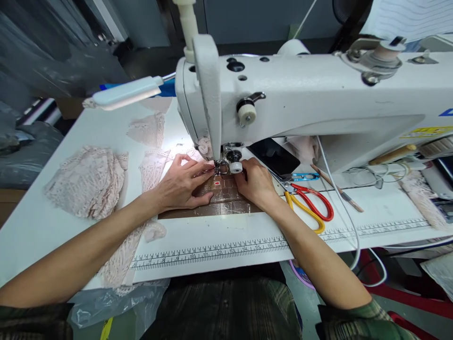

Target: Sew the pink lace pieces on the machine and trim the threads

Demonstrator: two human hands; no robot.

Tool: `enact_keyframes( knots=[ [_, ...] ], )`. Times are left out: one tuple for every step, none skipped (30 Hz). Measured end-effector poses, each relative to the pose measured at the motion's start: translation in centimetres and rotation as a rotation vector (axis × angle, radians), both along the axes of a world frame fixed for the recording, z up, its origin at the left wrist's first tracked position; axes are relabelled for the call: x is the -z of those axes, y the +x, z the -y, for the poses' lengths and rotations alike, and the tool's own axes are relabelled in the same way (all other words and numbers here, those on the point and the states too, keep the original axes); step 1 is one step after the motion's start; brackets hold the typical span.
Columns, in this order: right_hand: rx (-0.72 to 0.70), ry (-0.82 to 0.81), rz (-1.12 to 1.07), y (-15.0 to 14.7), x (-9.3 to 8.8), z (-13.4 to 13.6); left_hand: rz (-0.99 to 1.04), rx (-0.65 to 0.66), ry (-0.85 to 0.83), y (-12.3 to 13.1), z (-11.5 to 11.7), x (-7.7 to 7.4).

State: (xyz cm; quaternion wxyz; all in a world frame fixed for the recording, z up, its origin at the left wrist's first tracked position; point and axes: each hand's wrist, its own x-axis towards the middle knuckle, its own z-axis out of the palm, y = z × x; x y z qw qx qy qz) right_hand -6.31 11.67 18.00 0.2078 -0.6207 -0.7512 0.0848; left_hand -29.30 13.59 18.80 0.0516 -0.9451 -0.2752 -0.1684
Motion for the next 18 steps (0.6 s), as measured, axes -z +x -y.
enact_keyframes(
  knots=[
    [-0.006,0.007,-0.015,0.12,0.09,0.03,0.004,-0.002,-0.006,0.00,0.02,-0.01],
    [-0.005,0.014,-0.023,0.22,0.16,0.03,0.006,-0.005,-0.010,0.00,0.03,-0.03],
    [-0.002,0.022,-0.023,0.30,0.22,0.02,0.003,-0.007,-0.011,0.00,0.05,-0.05],
    [0.006,0.030,-0.017,0.33,0.28,0.01,-0.002,-0.010,-0.012,0.00,0.06,-0.06],
    [0.015,0.038,-0.009,0.33,0.34,0.00,-0.007,-0.013,-0.011,-0.01,0.07,-0.06],
    [0.020,0.042,-0.001,0.30,0.41,0.00,-0.012,-0.016,-0.012,-0.01,0.07,-0.04],
    [0.019,0.043,0.004,0.26,0.48,0.02,-0.015,-0.018,-0.016,-0.02,0.07,-0.02],
    [0.014,0.042,0.005,0.22,0.55,0.05,-0.018,-0.020,-0.022,-0.04,0.07,0.02],
    [0.008,0.040,0.006,0.18,0.60,0.09,-0.020,-0.020,-0.029,-0.05,0.06,0.05],
    [0.004,0.038,0.006,0.15,0.64,0.13,-0.021,-0.020,-0.036,-0.07,0.05,0.08],
    [0.002,0.036,0.006,0.14,0.66,0.16,-0.022,-0.019,-0.041,-0.09,0.05,0.09],
    [0.002,0.033,0.006,0.15,0.66,0.19,-0.021,-0.017,-0.044,-0.11,0.04,0.09],
    [0.002,0.028,0.006,0.16,0.64,0.20,-0.021,-0.017,-0.044,-0.12,0.04,0.08],
    [0.003,0.020,0.007,0.19,0.62,0.20,-0.020,-0.017,-0.044,-0.14,0.03,0.07],
    [0.000,0.007,0.009,0.22,0.59,0.18,-0.019,-0.017,-0.043,-0.15,0.02,0.06],
    [-0.006,-0.008,0.010,0.25,0.56,0.14,-0.018,-0.016,-0.043,-0.17,0.01,0.05],
    [-0.013,-0.023,0.012,0.28,0.53,0.11,-0.016,-0.016,-0.042,-0.19,0.00,0.06],
    [-0.019,-0.035,0.014,0.30,0.51,0.08,-0.014,-0.014,-0.042,-0.21,-0.01,0.09]
  ],
)
